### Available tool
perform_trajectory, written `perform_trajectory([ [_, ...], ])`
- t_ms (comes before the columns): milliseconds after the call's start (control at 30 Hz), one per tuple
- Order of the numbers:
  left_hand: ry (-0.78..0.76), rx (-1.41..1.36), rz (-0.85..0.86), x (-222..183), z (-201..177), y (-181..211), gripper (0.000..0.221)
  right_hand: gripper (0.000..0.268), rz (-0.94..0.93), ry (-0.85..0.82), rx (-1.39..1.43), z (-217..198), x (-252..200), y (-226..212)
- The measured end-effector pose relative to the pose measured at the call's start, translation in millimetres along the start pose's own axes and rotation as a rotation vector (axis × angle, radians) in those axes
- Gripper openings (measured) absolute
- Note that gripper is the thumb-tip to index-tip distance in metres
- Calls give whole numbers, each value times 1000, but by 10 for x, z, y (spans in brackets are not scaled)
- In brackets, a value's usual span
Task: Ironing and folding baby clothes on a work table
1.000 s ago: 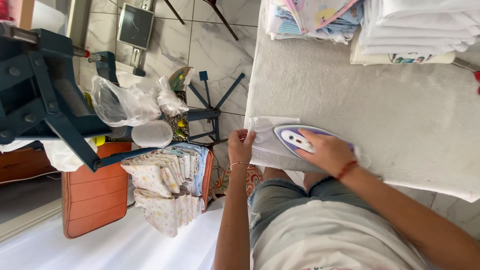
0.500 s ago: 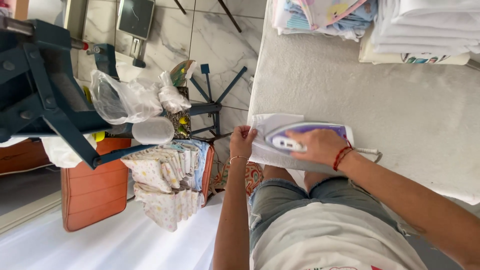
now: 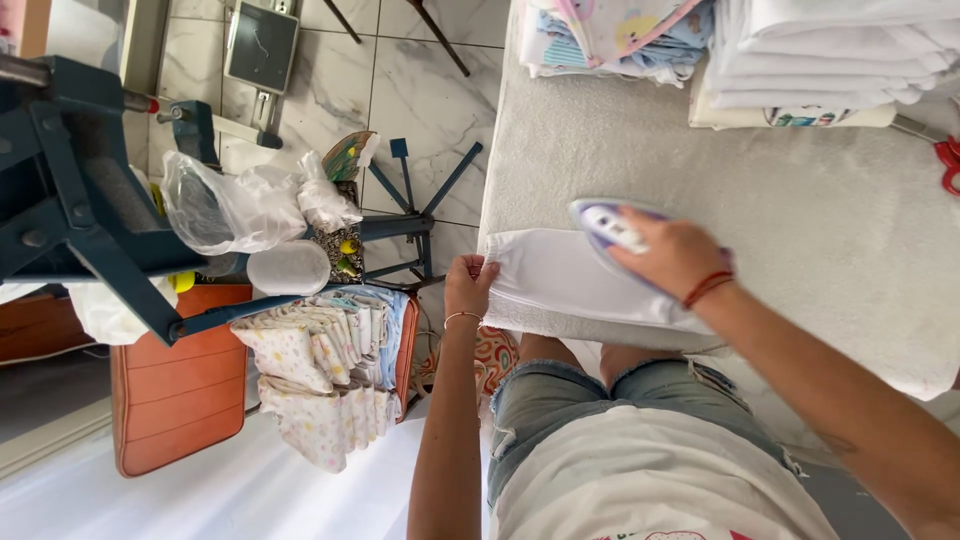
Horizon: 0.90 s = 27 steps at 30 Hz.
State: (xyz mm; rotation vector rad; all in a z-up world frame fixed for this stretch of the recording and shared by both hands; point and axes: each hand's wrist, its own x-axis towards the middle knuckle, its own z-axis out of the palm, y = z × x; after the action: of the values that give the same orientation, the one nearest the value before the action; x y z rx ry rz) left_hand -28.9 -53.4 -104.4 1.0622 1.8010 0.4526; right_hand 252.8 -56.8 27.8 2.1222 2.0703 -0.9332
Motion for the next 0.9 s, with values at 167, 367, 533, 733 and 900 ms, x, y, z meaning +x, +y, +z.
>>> perform_trajectory([
  [167, -45, 89, -33, -52, -22, 177, 32, 56, 131, -188, 2, -458, -407, 547],
  [367, -13, 199, -24, -93, 8, 193, 40, 50, -140, -47, -317, 202, -1084, 1360],
  [533, -26, 390, -95, -256, -89, 523, 38, 56, 181, -38, -205, -22, -1251, 1316],
  [733, 268, 286, 288, -740, -13, 1096, 25, 57, 601, -54, 72, -246, -1379, 1441],
  [900, 200, 252, 555, -1426, 579, 1434, 29, 56, 685, -23, 234, -282, -1383, 1483],
])
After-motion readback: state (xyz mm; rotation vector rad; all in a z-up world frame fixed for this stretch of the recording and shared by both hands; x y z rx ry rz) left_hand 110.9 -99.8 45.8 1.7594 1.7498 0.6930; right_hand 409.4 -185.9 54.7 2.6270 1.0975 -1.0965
